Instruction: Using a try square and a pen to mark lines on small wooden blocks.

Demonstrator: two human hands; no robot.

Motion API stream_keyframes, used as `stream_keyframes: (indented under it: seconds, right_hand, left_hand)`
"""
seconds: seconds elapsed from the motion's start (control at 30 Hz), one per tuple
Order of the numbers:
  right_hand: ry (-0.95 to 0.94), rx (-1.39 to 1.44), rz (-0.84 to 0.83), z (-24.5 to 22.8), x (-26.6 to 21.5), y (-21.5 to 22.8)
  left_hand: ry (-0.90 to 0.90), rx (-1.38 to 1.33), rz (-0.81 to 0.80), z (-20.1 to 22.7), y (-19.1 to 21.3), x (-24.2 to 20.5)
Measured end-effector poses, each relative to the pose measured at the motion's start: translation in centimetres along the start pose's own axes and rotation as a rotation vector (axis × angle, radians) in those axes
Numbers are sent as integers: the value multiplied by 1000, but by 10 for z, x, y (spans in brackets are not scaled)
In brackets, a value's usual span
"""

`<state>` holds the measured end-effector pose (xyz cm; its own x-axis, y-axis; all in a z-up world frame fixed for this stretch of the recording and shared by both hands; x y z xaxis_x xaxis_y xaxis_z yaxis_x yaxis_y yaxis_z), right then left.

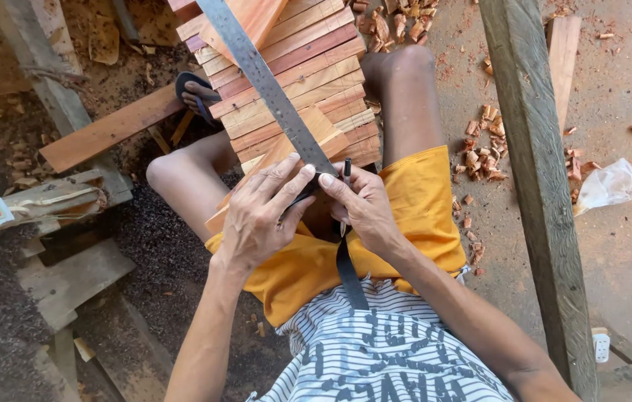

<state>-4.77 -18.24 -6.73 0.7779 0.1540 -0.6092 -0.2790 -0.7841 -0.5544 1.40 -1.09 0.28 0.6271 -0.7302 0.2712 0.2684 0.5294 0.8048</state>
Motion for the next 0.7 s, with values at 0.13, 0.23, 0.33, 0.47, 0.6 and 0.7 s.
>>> stream_keyframes:
  seconds: [0.13,0.23,0.33,0.47,0.6,0.7]
  right_hand:
    - [10,-7,-14,-2,-1,0]
    - [15,-16,-15,-1,0,1]
    - [12,-13,-10,-1,1,2]
    - [10,-13,-11,-1,0,1]
    - [19,-15,-10,-2,-1,1]
    - [20,-4,-20,0,0,2]
  left_hand:
    - [3,10,5,-1,-2,-2]
    - [-3,28,3,-2,-3,-3]
    - [0,30,-1,-2,-4,-3]
    - [-2,25,0,0,-1,-2]
    - [0,32,-9,0,-3,-1]
    - [-10,12,5,0,-1,0]
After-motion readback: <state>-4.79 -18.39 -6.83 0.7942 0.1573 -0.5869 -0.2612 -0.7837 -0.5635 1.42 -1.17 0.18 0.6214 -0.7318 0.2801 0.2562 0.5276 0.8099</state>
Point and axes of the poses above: each hand's wrist, its own x-axis towards the middle knuckle, its own y-axis out of the back of the hand, z = x × y, the point moved 2 cm from there along x, towards the middle knuckle, and after that the axes turned 8 degrees about -y, right-handed, at the moved point
